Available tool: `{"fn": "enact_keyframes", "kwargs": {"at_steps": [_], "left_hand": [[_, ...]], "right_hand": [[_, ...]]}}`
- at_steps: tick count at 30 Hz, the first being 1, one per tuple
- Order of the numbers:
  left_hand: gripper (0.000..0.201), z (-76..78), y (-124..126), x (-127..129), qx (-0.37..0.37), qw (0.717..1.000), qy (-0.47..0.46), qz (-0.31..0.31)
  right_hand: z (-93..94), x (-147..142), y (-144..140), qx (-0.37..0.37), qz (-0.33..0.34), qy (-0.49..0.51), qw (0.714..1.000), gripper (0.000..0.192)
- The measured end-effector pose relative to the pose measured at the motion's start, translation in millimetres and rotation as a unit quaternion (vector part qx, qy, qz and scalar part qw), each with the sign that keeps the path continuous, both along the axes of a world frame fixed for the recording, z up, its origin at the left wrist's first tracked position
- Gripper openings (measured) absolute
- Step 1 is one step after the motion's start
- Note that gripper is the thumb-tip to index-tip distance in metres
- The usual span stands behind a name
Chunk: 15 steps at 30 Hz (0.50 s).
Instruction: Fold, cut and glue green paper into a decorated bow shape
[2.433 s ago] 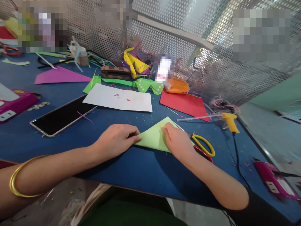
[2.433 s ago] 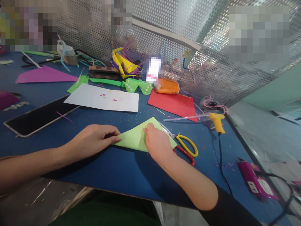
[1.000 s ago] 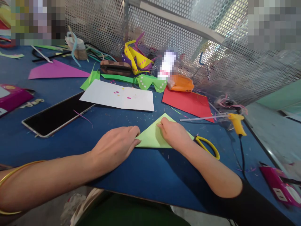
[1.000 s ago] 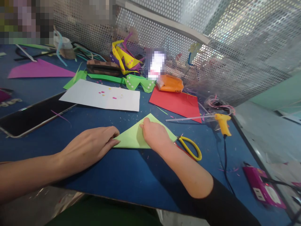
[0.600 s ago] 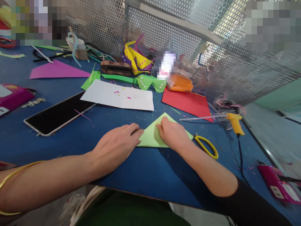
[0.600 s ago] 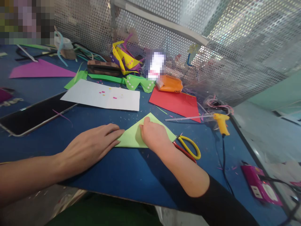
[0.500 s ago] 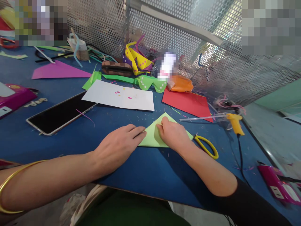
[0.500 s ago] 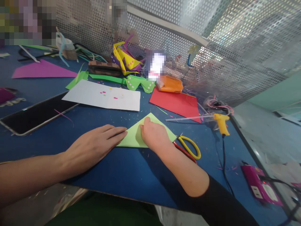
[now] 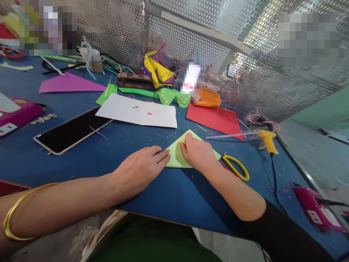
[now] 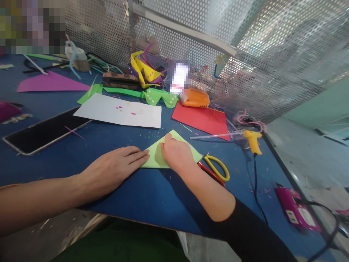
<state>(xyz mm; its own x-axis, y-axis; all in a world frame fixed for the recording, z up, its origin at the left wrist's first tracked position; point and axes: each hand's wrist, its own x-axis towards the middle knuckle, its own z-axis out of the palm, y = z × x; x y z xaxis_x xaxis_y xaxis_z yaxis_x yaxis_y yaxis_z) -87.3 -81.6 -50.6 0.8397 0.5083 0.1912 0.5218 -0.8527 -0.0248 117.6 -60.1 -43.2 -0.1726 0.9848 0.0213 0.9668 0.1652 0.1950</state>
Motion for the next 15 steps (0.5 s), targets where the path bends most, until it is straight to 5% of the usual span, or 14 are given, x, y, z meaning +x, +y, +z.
{"fn": "enact_keyframes", "kwargs": {"at_steps": [3, 10, 15], "left_hand": [[0.041, -1.0, -7.9, 2.5, -0.014, 1.000, -0.006, 0.019], [0.083, 9.3, -23.6, 11.3, -0.045, 0.997, 0.036, 0.050], [0.083, 11.8, -24.0, 13.4, -0.056, 0.996, 0.039, 0.061]], "right_hand": [[-2.7, -1.6, -0.6, 0.009, 0.001, 0.001, 1.000, 0.027], [6.8, 7.3, 2.5, 0.028, -0.030, 0.023, 0.999, 0.031], [17.6, 22.0, -37.4, 0.113, 0.125, 0.095, 0.981, 0.037]]}}
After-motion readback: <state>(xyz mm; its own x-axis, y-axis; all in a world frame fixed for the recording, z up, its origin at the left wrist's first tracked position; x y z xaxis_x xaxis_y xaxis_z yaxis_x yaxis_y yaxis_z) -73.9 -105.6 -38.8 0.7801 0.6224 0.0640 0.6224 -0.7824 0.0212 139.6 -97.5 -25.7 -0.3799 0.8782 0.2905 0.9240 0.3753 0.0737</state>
